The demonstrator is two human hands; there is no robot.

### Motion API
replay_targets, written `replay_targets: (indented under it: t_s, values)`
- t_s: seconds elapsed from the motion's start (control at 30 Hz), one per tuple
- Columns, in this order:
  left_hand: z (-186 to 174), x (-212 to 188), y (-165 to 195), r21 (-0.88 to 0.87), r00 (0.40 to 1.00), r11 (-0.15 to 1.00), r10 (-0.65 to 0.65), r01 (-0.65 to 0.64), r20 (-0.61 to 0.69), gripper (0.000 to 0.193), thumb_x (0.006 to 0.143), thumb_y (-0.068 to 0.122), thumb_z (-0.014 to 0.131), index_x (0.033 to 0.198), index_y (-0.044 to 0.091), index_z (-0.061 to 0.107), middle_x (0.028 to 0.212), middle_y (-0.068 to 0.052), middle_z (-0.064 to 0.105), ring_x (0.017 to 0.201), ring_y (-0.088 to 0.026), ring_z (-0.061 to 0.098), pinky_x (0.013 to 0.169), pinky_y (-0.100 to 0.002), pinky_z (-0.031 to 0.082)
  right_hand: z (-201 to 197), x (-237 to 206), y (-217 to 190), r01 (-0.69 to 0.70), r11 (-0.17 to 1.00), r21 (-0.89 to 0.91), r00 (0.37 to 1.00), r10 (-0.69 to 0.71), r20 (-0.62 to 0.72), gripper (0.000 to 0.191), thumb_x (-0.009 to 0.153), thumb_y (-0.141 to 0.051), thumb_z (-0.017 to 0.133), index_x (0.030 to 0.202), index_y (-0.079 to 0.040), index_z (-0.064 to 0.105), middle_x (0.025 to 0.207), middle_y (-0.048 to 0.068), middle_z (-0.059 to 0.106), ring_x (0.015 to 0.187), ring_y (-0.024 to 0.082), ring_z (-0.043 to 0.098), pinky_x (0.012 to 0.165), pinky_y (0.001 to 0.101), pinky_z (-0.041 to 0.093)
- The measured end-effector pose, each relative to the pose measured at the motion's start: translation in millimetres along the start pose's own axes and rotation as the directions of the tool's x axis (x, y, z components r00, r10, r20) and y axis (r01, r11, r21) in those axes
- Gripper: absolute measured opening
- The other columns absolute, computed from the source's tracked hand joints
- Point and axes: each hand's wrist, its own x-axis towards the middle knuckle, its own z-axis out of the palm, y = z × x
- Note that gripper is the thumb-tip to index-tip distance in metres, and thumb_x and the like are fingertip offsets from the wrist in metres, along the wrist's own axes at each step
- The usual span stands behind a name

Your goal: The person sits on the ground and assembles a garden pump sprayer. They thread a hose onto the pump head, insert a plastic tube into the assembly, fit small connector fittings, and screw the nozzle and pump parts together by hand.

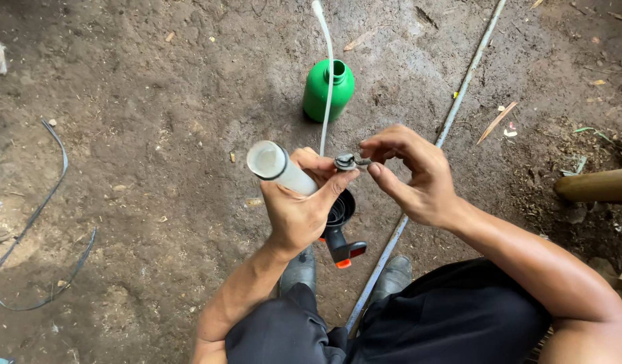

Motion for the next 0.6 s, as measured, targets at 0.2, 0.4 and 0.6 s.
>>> replay_targets:
  t_s: [0.2,0.4,0.6]
  values:
    - [1,1,3,-0.003,0.996,0.998,-0.068,0.069,0.058,0.016,0.093,-0.006,0.079,0.099,-0.003,0.065,0.094,-0.006,0.069,0.086,-0.01,0.068,0.075,-0.026,0.056,-6,13,-31,0.169,0.983,-0.077,0.986,-0.169,0.017,0.025,0.097,-0.004,0.074,0.12,0.002,0.064,0.113,0.015,0.07,0.092,0.018,0.07,0.081,0.0295,0.059]
    - [-5,-1,1,0.029,0.991,0.996,-0.084,0.082,0.103,0.018,0.092,-0.005,0.08,0.101,-0.002,0.064,0.094,-0.006,0.069,0.086,-0.01,0.07,0.075,-0.026,0.058,-6,16,-34,0.152,0.983,-0.106,0.988,-0.146,0.056,0.02,0.097,0.0,0.071,0.116,0.004,0.067,0.11,0.015,0.073,0.095,0.02,0.074,0.081,0.03,0.06]
    - [-4,-2,0,0.058,0.986,0.993,-0.106,0.1,0.126,0.016,0.094,-0.001,0.079,0.102,-0.002,0.066,0.095,-0.007,0.073,0.087,-0.011,0.072,0.077,-0.027,0.059,-7,15,-29,0.12,0.987,-0.11,0.993,-0.12,0.004,0.01,0.1,0.002,0.068,0.109,0.003,0.068,0.104,0.015,0.075,0.093,0.02,0.075,0.08,0.0294,0.059]
